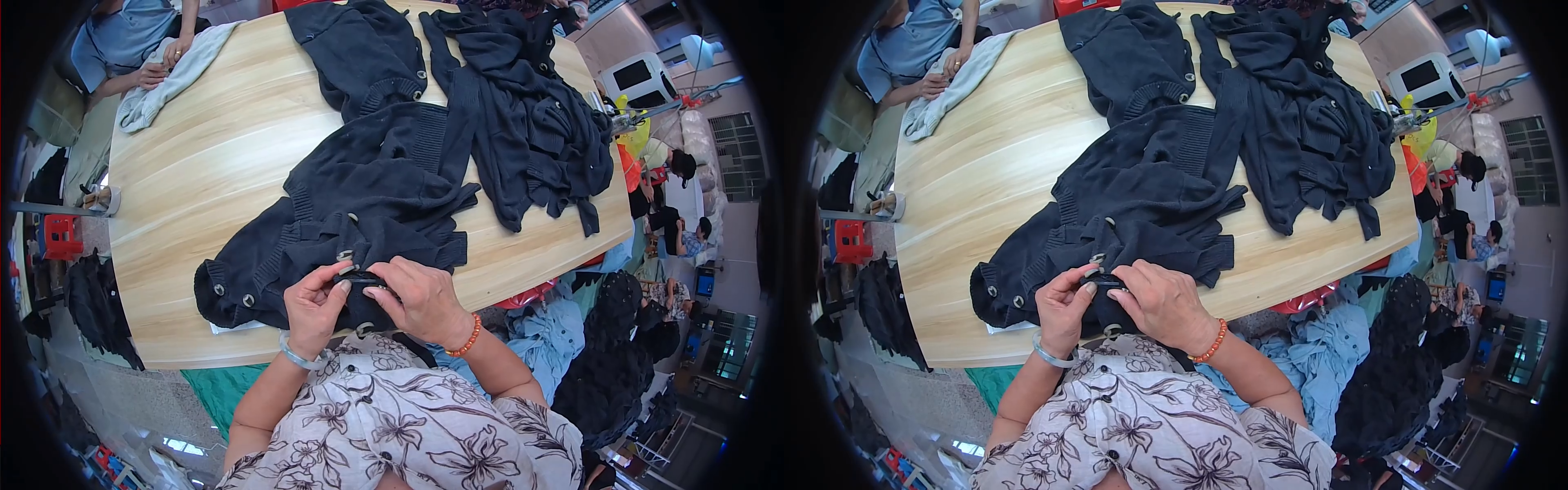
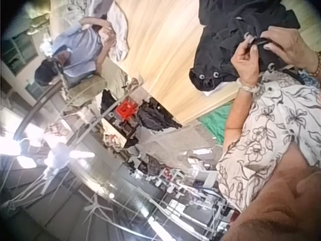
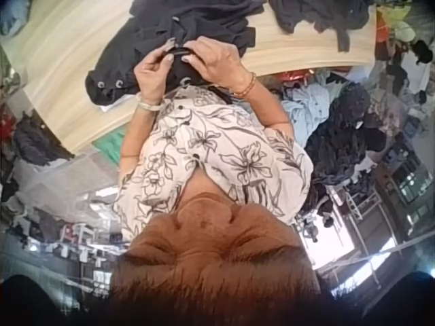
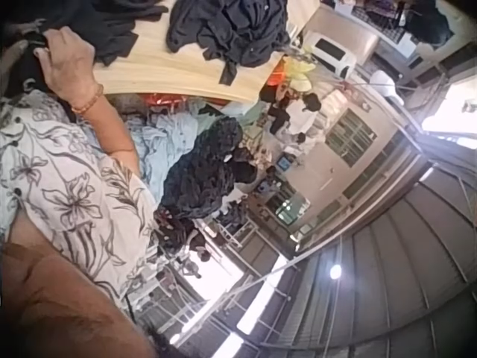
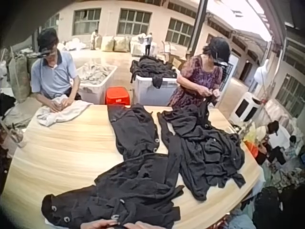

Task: Inspecting black knit garments and using scissors to trim loose threads and check eyelets.

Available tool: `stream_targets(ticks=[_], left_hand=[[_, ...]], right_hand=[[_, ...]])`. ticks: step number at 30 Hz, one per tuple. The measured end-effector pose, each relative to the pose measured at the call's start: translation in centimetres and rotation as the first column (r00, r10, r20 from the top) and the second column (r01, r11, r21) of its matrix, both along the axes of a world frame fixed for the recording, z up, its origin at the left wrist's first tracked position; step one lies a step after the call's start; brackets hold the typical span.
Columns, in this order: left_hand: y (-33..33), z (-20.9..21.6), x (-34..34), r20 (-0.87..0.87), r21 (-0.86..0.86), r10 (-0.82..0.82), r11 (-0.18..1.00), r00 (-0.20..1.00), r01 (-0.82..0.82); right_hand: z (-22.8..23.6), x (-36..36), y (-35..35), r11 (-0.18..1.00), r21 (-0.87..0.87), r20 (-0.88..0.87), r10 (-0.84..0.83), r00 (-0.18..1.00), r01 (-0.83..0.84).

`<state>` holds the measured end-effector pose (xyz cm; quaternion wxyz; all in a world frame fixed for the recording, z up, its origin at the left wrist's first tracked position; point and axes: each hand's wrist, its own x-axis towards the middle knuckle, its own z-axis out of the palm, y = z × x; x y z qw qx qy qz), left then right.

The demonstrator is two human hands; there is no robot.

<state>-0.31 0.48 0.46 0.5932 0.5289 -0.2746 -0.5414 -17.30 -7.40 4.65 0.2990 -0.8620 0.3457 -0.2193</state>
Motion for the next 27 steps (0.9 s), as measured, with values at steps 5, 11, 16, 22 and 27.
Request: stream_targets(ticks=[5,11,16,22,27], left_hand=[[-0.14,0.00,-0.20,-0.005,0.001,0.009,1.000,1.000,-0.009],[-0.06,-0.10,-0.29,-0.008,0.004,-0.001,1.000,1.000,0.001],[-0.20,0.11,-0.59,-0.007,-0.030,0.011,0.999,1.000,-0.012],[-0.25,0.03,-0.63,0.007,-0.035,-0.001,0.999,1.000,0.002],[-0.25,-0.24,-0.42,-0.011,-0.013,-0.001,1.000,1.000,0.001]], right_hand=[[-0.10,-0.02,0.20,1.000,-0.006,0.004,-0.019,1.000,0.019],[-0.46,0.02,0.37,0.999,-0.034,0.015,-0.036,0.999,0.036],[-0.43,0.27,0.42,0.997,-0.053,0.017,-0.063,0.998,0.064],[-0.69,0.40,0.46,0.993,-0.091,0.017,-0.078,0.997,0.079],[-0.95,0.41,0.38,0.993,-0.090,0.029,-0.077,0.997,0.080]])
